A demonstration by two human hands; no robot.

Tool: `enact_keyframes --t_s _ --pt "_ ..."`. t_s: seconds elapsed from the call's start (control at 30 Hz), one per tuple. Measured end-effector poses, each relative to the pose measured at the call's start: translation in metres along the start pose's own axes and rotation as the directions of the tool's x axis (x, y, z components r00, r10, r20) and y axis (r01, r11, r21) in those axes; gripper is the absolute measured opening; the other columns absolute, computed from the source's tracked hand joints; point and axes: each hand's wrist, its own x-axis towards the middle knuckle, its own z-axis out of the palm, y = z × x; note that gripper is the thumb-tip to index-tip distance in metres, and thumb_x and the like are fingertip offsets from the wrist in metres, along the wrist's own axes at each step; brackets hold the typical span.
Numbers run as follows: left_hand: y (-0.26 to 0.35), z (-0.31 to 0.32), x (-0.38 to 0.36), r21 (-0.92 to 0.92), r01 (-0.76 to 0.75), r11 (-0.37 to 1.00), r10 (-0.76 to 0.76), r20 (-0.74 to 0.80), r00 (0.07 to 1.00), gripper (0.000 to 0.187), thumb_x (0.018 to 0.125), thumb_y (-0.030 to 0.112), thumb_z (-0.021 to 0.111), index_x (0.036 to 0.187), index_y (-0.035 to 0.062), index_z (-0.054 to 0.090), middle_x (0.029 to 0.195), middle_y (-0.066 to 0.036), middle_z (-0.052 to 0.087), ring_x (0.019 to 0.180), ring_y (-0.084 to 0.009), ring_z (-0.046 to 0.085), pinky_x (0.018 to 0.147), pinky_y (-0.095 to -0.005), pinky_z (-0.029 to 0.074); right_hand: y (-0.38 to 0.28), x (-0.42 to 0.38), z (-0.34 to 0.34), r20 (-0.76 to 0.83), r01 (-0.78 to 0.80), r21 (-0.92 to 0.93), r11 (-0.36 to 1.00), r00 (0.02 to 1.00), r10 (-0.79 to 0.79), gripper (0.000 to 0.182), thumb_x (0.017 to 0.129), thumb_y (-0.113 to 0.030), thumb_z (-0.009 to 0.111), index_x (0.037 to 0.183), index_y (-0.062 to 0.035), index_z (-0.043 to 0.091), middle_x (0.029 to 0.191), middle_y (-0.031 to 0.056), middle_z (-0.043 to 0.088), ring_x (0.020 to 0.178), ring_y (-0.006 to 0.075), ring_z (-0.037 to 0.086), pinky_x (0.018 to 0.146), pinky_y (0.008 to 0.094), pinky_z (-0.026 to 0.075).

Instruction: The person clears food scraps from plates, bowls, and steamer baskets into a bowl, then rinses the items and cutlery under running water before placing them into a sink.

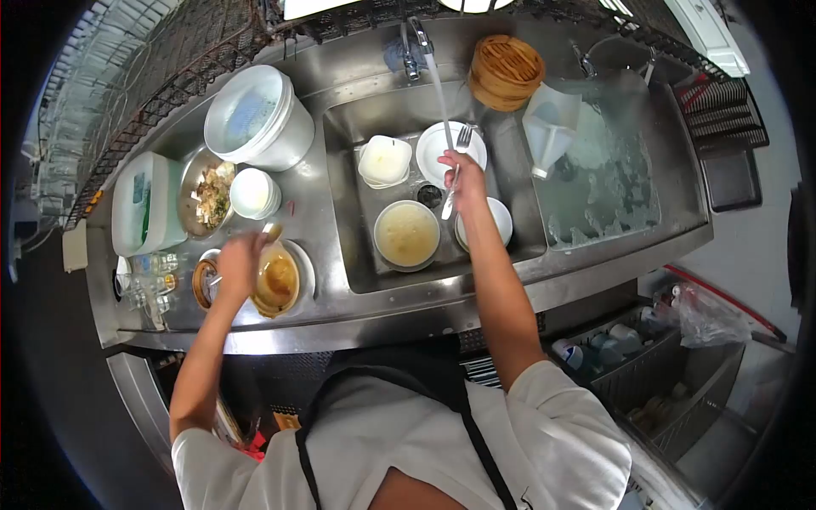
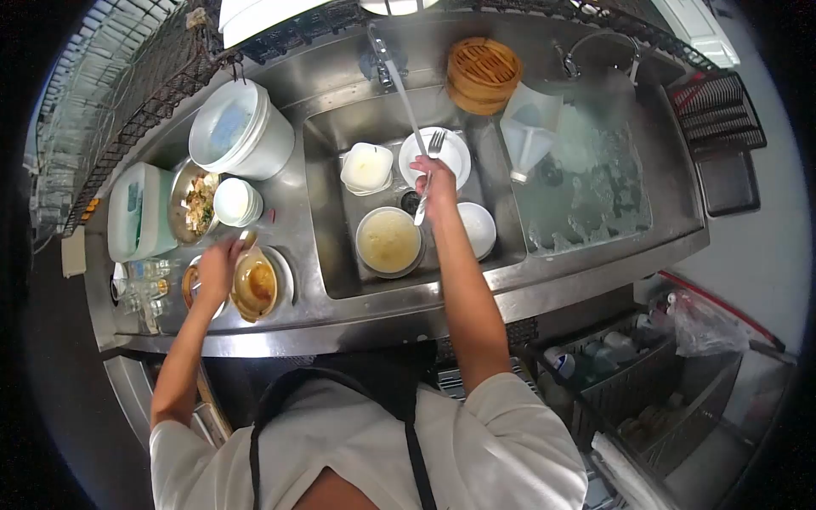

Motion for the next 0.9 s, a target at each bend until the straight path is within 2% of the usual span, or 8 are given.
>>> enact_keyframes --t_s 0.17,0.23,0.33,0.53,0.63,0.7,0.8,0.9 --pt "0.169 0.127 0.142 -0.596 -0.173 0.784 0.003 -0.276 0.961 0.024 0.091 0.013 0.049 0.094 -0.0002 0.069 0.092 -0.024 0.068 0.088 -0.0419 0.065 0.077 -0.0494 0.051 -0.010 -0.037 0.054 0.056 -0.109 0.060 0.992 0.993 0.106 0.032 0.090 -0.035 0.066 0.100 -0.0043 0.063 0.097 0.0092 0.068 0.045 0.0061 0.040 0.040 0.0220 0.029" --pt "0.242 0.186 0.191 -0.807 -0.083 0.585 0.019 -0.088 0.996 0.022 0.086 0.016 0.054 0.096 0.0035 0.069 0.090 -0.019 0.070 0.086 -0.0357 0.069 0.074 -0.0419 0.052 -0.006 -0.023 0.050 -0.042 -0.077 -0.039 0.996 0.996 0.075 0.027 0.089 -0.030 0.069 0.097 -0.0049 0.063 0.092 0.0073 0.067 0.048 0.0074 0.045 0.042 0.0232 0.034" --pt "0.318 0.140 0.178 -0.651 0.079 0.755 -0.002 0.118 0.993 0.029 0.091 0.028 0.051 0.100 0.0059 0.069 0.096 -0.019 0.071 0.091 -0.0372 0.068 0.078 -0.0453 0.053 0.012 0.035 0.014 -0.145 0.137 0.035 0.990 0.981 -0.130 0.021 0.088 -0.024 0.072 0.086 -0.0045 0.063 0.071 0.0030 0.059 0.049 0.0077 0.046 0.043 0.0231 0.034" --pt "0.318 0.134 0.162 -0.506 0.104 0.856 0.025 0.242 0.970 0.039 0.087 0.034 0.058 0.116 0.0079 0.062 0.102 -0.018 0.071 0.098 -0.0344 0.069 0.081 -0.0474 0.055 0.038 0.099 -0.054 -0.105 0.061 -0.617 0.785 0.982 -0.158 0.084 0.095 -0.070 0.035 0.088 0.0068 0.067 0.087 0.0144 0.070 0.079 0.0219 0.066 0.066 0.0349 0.053" --pt "0.312 0.163 0.170 -0.720 0.310 0.621 -0.091 0.327 0.941 0.050 0.086 0.042 0.060 0.114 0.0012 0.058 0.106 -0.025 0.068 0.096 -0.0363 0.069 0.082 -0.0470 0.053 0.044 0.096 -0.032 0.000 0.146 -0.269 0.952 0.989 -0.151 0.051 0.099 -0.047 0.052 0.107 0.0020 0.064 0.098 0.0125 0.070 0.092 0.0221 0.067 0.076 0.0325 0.055" --pt "0.291 0.173 0.185 -0.838 0.278 0.469 0.372 0.473 0.799 0.044 0.089 0.039 0.058 0.112 0.0013 0.063 0.103 -0.023 0.070 0.094 -0.0342 0.070 0.081 -0.0450 0.054 0.030 0.073 -0.003 0.051 0.043 -0.148 0.988 0.998 -0.036 0.046 0.098 -0.041 0.056 0.114 0.0024 0.060 0.102 0.0128 0.070 0.095 0.0230 0.066 0.084 0.0319 0.053" --pt "0.287 0.158 0.175 -0.753 0.256 0.606 -0.061 0.277 0.959 0.033 0.087 0.030 0.061 0.102 0.0021 0.070 0.097 -0.018 0.072 0.091 -0.0309 0.071 0.076 -0.0429 0.056 0.020 0.056 0.027 0.114 0.147 -0.069 0.987 0.984 -0.139 0.041 0.096 -0.034 0.060 0.118 0.0014 0.058 0.109 0.0131 0.067 0.096 0.0247 0.065 0.085 0.0368 0.053" --pt "0.250 0.109 0.154 -0.538 -0.024 0.842 0.107 0.124 0.986 0.019 0.081 0.016 0.063 0.088 0.0014 0.074 0.094 -0.021 0.072 0.093 -0.0314 0.071 0.079 -0.0451 0.056 0.002 0.073 0.002 0.220 0.022 0.036 0.999 0.975 -0.029 0.043 0.092 -0.030 0.065 0.123 -0.0018 0.058 0.119 0.0145 0.061 0.103 0.0278 0.063 0.087 0.0428 0.051"
